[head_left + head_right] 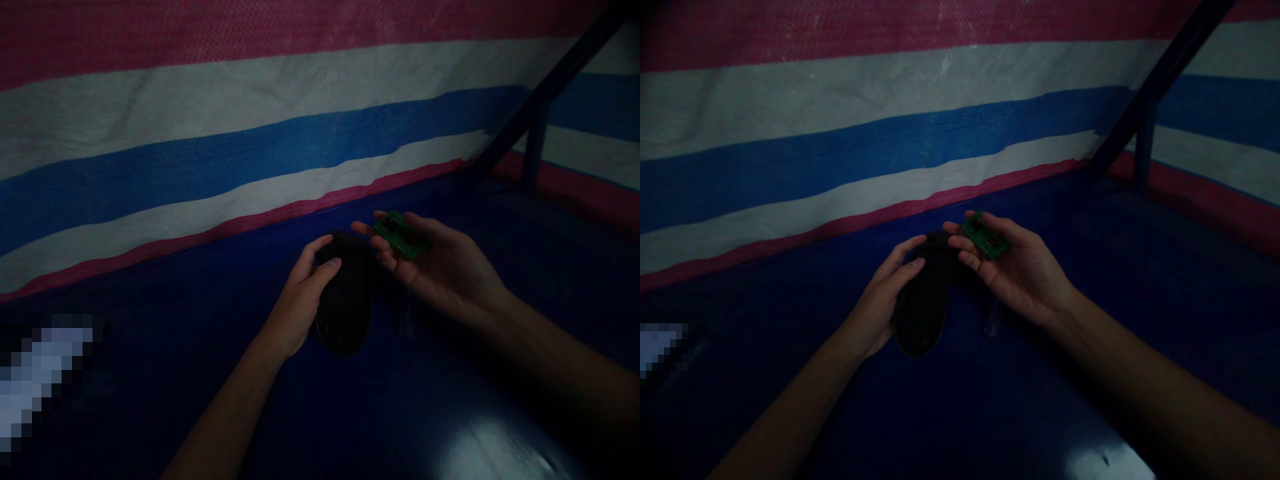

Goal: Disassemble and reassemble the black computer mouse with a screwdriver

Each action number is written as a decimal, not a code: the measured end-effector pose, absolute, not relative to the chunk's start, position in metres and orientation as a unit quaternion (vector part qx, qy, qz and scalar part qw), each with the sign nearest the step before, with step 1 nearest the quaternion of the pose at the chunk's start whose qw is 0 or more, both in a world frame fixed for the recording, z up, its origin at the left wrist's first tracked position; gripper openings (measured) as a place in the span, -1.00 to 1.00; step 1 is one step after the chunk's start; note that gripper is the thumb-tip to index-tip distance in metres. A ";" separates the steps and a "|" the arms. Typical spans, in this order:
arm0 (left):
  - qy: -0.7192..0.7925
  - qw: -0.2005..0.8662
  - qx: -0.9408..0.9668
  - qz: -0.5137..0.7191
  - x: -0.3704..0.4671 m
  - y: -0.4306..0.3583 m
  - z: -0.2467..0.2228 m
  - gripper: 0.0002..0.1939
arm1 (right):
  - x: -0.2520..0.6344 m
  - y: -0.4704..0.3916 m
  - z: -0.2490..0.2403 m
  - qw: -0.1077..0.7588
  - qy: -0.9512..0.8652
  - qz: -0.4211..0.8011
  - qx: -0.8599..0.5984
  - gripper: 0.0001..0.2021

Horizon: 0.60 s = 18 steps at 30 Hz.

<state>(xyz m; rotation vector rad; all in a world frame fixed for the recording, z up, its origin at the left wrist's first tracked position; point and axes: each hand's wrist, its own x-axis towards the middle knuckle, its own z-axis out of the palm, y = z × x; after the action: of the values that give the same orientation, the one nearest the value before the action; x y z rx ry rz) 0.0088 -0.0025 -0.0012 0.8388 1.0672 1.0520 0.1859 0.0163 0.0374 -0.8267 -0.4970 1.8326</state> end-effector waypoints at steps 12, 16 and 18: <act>0.462 0.654 0.365 0.474 0.010 -0.002 -0.002 -0.54 | 0.186 0.013 0.030 0.481 -0.325 0.742 -0.335 -0.82; 0.468 0.657 0.358 0.471 0.010 -0.002 0.001 -0.54 | 0.186 0.014 0.033 0.477 -0.303 0.749 -0.347 -0.85; 0.467 0.658 0.357 0.470 0.010 -0.002 0.001 -0.53 | 0.186 0.014 0.035 0.480 -0.290 0.750 -0.349 -0.82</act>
<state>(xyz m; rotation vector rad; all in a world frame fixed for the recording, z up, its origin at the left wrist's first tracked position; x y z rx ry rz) 0.0099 -0.0022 0.0011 0.8095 1.0570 1.0641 0.1856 0.0139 0.0345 -0.8523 -0.7071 1.8306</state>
